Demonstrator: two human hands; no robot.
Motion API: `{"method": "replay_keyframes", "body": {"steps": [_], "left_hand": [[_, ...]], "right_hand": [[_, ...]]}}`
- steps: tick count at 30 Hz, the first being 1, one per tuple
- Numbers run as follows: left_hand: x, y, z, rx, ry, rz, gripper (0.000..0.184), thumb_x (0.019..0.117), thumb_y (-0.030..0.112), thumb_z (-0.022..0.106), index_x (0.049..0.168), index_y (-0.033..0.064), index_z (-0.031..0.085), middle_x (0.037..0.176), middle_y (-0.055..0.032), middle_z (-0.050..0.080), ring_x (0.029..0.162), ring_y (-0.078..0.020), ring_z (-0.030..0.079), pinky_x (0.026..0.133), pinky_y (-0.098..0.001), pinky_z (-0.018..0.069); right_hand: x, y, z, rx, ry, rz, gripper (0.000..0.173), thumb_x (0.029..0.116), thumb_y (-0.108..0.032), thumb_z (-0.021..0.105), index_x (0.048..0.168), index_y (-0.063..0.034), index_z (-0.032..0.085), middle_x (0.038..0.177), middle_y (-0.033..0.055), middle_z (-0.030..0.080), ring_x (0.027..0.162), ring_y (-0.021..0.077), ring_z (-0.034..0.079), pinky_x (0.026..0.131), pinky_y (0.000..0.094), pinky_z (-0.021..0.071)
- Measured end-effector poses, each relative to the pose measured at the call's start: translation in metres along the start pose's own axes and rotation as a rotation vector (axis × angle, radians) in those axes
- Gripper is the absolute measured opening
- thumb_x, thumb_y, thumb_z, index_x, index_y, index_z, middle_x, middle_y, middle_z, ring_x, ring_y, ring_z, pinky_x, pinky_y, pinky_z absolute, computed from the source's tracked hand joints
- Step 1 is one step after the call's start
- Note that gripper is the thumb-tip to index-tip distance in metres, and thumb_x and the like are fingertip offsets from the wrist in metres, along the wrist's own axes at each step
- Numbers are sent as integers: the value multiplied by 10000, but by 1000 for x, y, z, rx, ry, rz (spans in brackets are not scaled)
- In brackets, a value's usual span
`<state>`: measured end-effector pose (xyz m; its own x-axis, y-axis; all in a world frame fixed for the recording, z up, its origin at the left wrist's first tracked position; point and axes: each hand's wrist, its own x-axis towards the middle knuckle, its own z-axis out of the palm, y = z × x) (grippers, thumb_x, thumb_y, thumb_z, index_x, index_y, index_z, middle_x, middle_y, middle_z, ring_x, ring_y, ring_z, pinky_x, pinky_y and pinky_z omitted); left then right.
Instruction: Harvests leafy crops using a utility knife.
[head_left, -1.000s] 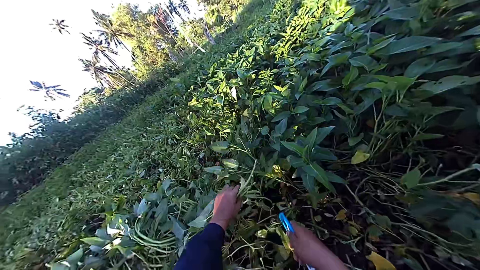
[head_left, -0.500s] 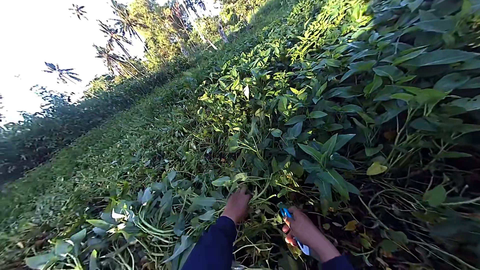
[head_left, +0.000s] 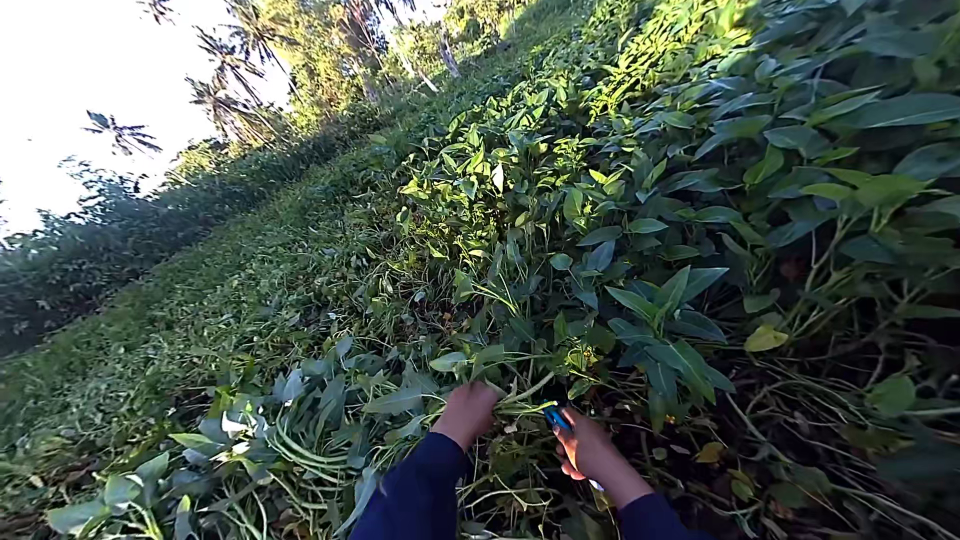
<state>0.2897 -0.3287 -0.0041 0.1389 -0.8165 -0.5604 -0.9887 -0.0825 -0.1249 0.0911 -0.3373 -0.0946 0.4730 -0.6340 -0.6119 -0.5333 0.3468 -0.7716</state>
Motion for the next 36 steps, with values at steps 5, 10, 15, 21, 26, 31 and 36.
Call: {"method": "replay_keyframes", "body": {"steps": [5, 10, 15, 21, 26, 31, 36], "left_hand": [[0, -10, -22, 71, -26, -33, 328, 973, 132, 641, 1267, -14, 651, 1337, -268, 609, 1264, -468, 573, 995, -663, 478], [13, 0, -23, 0, 24, 46, 373, 980, 172, 644, 1321, 21, 624, 1340, -253, 620, 1272, -454, 576, 1044, -673, 438], [56, 7, -6, 107, 68, 252, 328, 965, 40, 597, 1282, 78, 672, 1304, -188, 657, 1263, -403, 592, 1029, -612, 481], [97, 51, -5, 298, -96, 190, 327, 976, -42, 554, 1281, 21, 653, 1268, -251, 653, 1232, -462, 593, 986, -649, 483], [104, 34, 4, 278, 125, 294, 240, 948, -58, 580, 1142, -2, 708, 1430, -183, 571, 1363, -425, 479, 1025, -624, 460], [78, -1, 14, -35, 226, 386, 253, 1038, 169, 525, 1210, 83, 689, 1322, -120, 619, 1266, -309, 576, 1075, -519, 472], [65, -2, 17, 173, 220, 512, 284, 1007, -28, 493, 1173, 41, 713, 1315, -115, 669, 1348, -332, 534, 1136, -528, 408]], "right_hand": [[-20, 4, -17, -270, -168, 63, 416, 1098, -245, 459, 1482, -87, 477, 1134, 211, 669, 869, 303, 704, 801, 462, 582], [-29, 26, -13, -100, -198, 86, 457, 1114, -267, 422, 1531, -82, 393, 1035, 158, 679, 744, 219, 685, 710, 383, 580], [-30, 32, 11, 5, -169, 158, 416, 1117, -266, 423, 1489, -79, 424, 1058, 164, 666, 773, 229, 693, 717, 385, 588], [-51, 19, 0, -308, 45, 88, 443, 1053, -223, 548, 1470, -74, 530, 1298, 232, 655, 1181, 393, 655, 1008, 580, 509], [-67, 3, -21, -521, 151, 71, 410, 993, -207, 621, 1400, -161, 622, 1318, 186, 667, 1232, 406, 629, 985, 631, 508], [-72, -14, -16, -598, 21, -85, 408, 935, -181, 683, 1343, -210, 676, 1325, 153, 671, 1228, 390, 628, 979, 643, 506], [-41, -23, 0, -689, 203, 5, 355, 968, -105, 608, 1314, -120, 683, 1318, 211, 655, 1175, 426, 650, 927, 629, 538]]}}
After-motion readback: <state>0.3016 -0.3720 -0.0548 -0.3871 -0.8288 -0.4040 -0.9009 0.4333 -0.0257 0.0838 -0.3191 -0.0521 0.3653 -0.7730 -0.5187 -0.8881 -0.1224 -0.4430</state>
